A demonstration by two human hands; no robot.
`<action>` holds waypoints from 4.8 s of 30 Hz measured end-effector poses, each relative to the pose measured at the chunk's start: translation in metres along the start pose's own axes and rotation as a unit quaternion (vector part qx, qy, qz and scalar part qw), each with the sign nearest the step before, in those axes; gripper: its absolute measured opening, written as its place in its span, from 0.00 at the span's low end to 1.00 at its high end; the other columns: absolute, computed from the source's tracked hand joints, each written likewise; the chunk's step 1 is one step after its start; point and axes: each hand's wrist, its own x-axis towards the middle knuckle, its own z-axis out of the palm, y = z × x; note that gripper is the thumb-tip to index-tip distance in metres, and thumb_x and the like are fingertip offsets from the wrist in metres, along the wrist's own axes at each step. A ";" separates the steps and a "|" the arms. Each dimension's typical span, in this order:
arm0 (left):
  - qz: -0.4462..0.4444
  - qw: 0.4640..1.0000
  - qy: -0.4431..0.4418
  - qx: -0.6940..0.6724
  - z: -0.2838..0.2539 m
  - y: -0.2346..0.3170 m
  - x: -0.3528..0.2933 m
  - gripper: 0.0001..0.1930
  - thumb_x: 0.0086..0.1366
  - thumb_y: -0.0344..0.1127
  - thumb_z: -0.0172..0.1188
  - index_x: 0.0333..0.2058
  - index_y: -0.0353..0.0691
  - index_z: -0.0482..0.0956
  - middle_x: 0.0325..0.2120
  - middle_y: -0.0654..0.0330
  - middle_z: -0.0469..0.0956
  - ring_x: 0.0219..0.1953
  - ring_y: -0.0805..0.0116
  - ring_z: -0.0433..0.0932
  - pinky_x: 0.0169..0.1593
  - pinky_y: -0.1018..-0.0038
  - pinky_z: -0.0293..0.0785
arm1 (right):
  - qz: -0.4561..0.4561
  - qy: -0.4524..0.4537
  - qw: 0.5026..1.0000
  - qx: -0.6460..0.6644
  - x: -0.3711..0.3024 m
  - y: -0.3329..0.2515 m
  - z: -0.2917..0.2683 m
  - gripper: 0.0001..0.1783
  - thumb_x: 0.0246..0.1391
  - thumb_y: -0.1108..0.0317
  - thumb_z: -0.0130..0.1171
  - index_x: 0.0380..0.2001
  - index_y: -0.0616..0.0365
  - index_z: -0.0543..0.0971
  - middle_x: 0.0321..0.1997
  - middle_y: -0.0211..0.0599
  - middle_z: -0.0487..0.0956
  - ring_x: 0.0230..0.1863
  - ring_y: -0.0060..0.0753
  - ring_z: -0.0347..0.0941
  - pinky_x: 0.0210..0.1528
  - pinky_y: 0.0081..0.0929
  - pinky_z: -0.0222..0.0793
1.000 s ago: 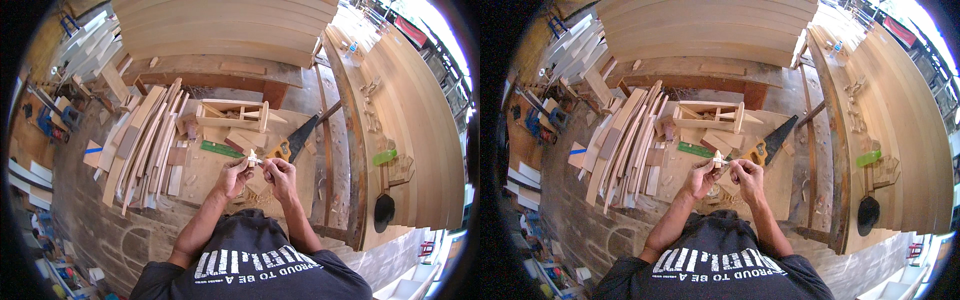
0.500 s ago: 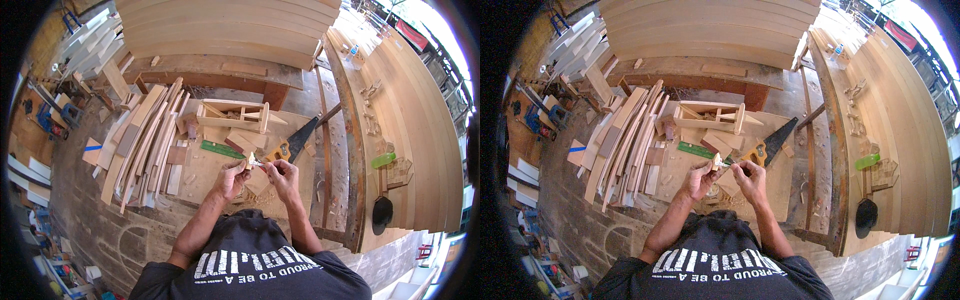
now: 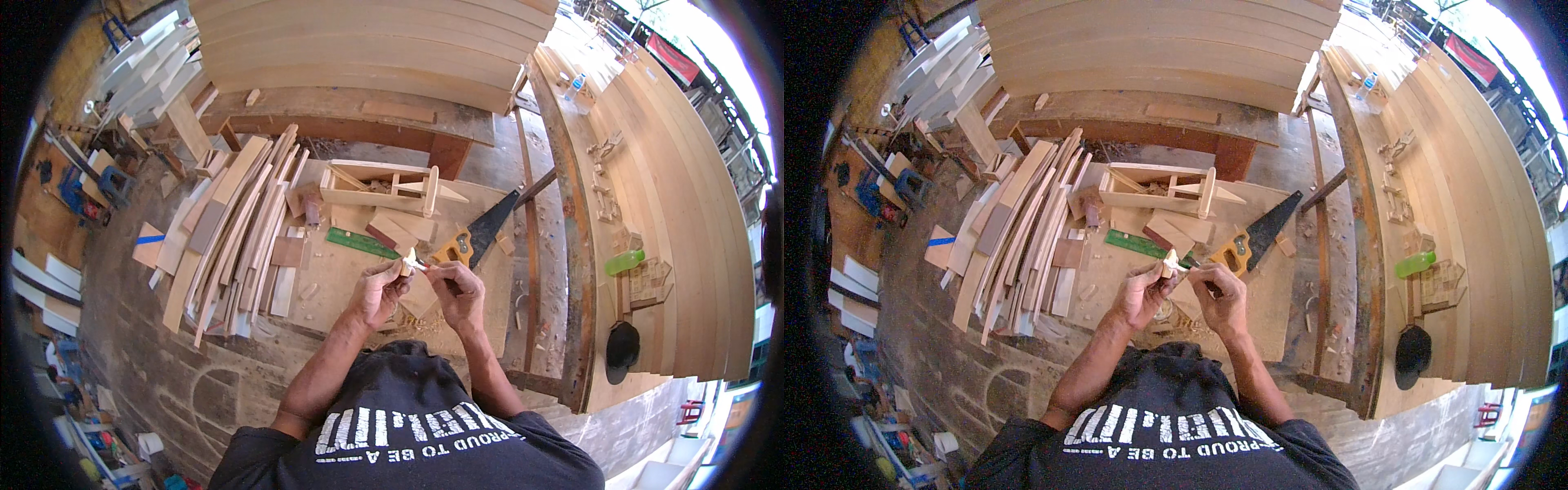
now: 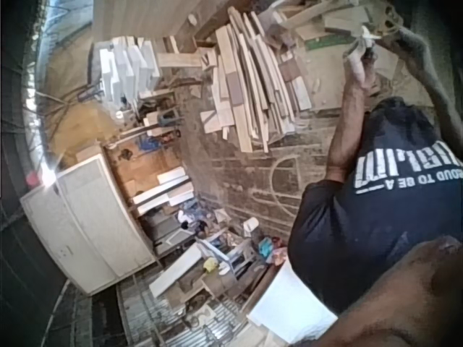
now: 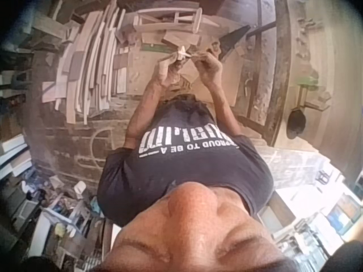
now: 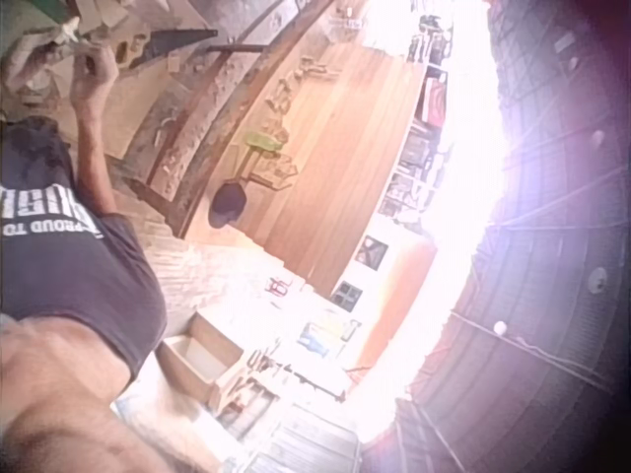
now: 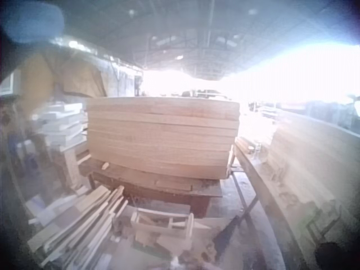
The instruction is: The person builds a small wooden plane model by sanding the wings and fuselage and then slotting the pieces together at a workbench.
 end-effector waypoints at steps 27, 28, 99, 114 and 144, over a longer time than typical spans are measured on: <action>0.008 1.000 0.030 -0.001 -0.003 -0.005 -0.014 0.13 0.69 0.38 0.58 0.44 0.34 0.78 0.35 0.63 0.79 0.32 0.78 0.73 0.36 0.83 0.73 | 0.247 -0.039 0.951 0.180 0.000 -0.008 0.012 0.13 0.63 0.64 0.61 0.32 0.65 0.79 0.22 0.22 0.72 0.22 0.13 0.63 0.23 0.15 0.58; 0.006 0.999 0.031 -0.005 -0.006 -0.005 -0.014 0.13 0.69 0.38 0.58 0.44 0.34 0.78 0.35 0.63 0.79 0.32 0.78 0.73 0.37 0.83 0.73 | 0.245 -0.045 0.958 0.142 -0.001 -0.007 0.008 0.12 0.63 0.64 0.60 0.32 0.65 0.79 0.22 0.22 0.72 0.22 0.13 0.63 0.24 0.15 0.58; -0.294 0.956 0.020 0.006 -0.169 0.033 0.026 0.11 0.69 0.35 0.56 0.46 0.39 0.79 0.38 0.60 0.82 0.43 0.68 0.82 0.41 0.73 0.80 | 0.210 -0.006 0.944 -0.254 -0.048 0.062 0.095 0.04 0.57 0.74 0.57 0.35 0.61 0.78 0.28 0.44 0.79 0.29 0.39 0.77 0.34 0.34 0.73; -0.210 0.977 -0.021 -0.034 -0.105 0.073 0.032 0.10 0.71 0.38 0.55 0.43 0.40 0.79 0.36 0.63 0.81 0.42 0.73 0.79 0.35 0.77 0.75 | 0.158 0.020 0.985 -0.065 0.009 0.026 0.086 0.05 0.63 0.76 0.57 0.37 0.66 0.79 0.27 0.30 0.79 0.28 0.19 0.74 0.32 0.19 0.72; -0.145 0.979 0.131 0.064 -0.112 0.064 0.079 0.08 0.67 0.38 0.60 0.42 0.45 0.81 0.33 0.69 0.80 0.37 0.78 0.77 0.37 0.73 0.74 | 0.193 -0.242 0.927 -0.211 -0.037 0.077 0.080 0.09 0.54 0.68 0.61 0.36 0.61 0.82 0.30 0.54 0.81 0.31 0.55 0.78 0.36 0.44 0.73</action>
